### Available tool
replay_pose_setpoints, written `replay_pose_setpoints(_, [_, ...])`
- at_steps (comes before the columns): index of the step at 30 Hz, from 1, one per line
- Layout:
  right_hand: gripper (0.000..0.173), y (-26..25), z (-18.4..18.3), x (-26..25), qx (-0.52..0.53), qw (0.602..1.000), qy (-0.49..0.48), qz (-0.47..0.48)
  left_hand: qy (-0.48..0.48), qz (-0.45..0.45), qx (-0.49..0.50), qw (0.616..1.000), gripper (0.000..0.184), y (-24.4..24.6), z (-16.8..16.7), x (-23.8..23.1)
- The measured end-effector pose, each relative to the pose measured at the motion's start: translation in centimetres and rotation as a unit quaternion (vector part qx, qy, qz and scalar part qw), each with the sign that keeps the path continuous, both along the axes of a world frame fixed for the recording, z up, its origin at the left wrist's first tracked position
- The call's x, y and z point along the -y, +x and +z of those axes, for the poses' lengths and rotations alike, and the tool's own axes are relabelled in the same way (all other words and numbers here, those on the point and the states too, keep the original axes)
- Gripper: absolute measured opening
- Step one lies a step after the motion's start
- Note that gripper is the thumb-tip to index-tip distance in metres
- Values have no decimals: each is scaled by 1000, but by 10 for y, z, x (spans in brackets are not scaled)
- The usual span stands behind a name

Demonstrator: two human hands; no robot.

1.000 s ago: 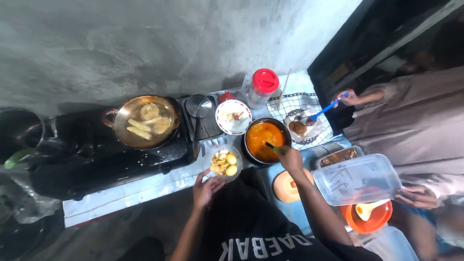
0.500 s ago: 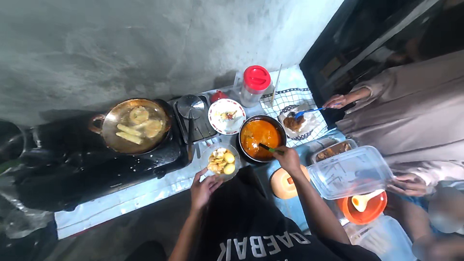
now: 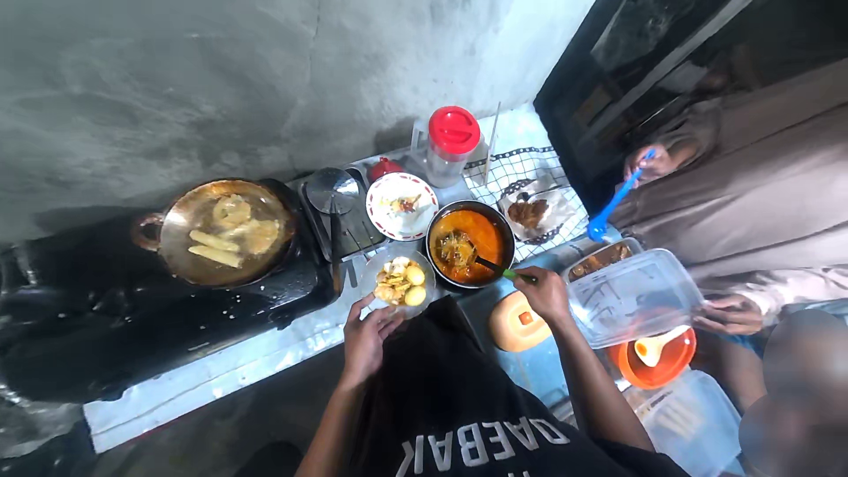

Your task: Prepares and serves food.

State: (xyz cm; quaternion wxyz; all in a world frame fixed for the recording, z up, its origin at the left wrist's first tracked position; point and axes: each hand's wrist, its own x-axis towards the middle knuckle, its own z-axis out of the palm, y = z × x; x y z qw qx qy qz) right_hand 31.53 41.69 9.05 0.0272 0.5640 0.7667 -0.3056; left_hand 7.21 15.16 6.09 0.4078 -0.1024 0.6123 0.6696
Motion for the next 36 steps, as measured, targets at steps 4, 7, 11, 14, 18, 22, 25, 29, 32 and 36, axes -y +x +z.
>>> replay_pose_setpoints(4, [27, 7, 7, 4, 13, 999, 33, -2, 12, -9, -8, 1000, 40, -2, 6, -11])
replay_pose_setpoints(7, [29, 11, 11, 5, 29, 997, 65, 14, 16, -14, -9, 1000, 39, -2, 10, -18])
replay_pose_setpoints(11, [29, 9, 16, 12, 53, 990, 122, 48, 16, -24, -7, 1000, 40, -2, 9, -22])
replay_pose_setpoints(14, [25, 8, 19, 19, 58, 966, 228, 111, 21, -27, -3, 999, 40, 0, 8, -22])
replay_pose_setpoints(18, [17, -7, 29, 22, 68, 922, 361, 120, 24, -22, 3, 999, 41, 2, 6, -19])
replay_pose_setpoints(22, [16, -36, 31, 29, 57, 928, 342, 136, 26, -12, 10, 1000, 41, 3, 2, -14])
replay_pose_setpoints(25, [15, -62, 27, 33, 72, 924, 337, 164, 27, -1, 16, 1000, 41, 3, 0, -12])
replay_pose_setpoints(29, [18, -99, 35, 28, 166, 935, 252, 187, 23, 7, 20, 1000, 40, 2, 0, -7])
replay_pose_setpoints(32, [19, -125, 40, 19, 237, 936, 181, 186, 24, 11, 22, 999, 40, 2, -1, -4])
replay_pose_setpoints(36, [31, -142, 50, -5, 255, 951, 99, 141, 23, 8, 13, 1000, 42, 1, 0, 0])
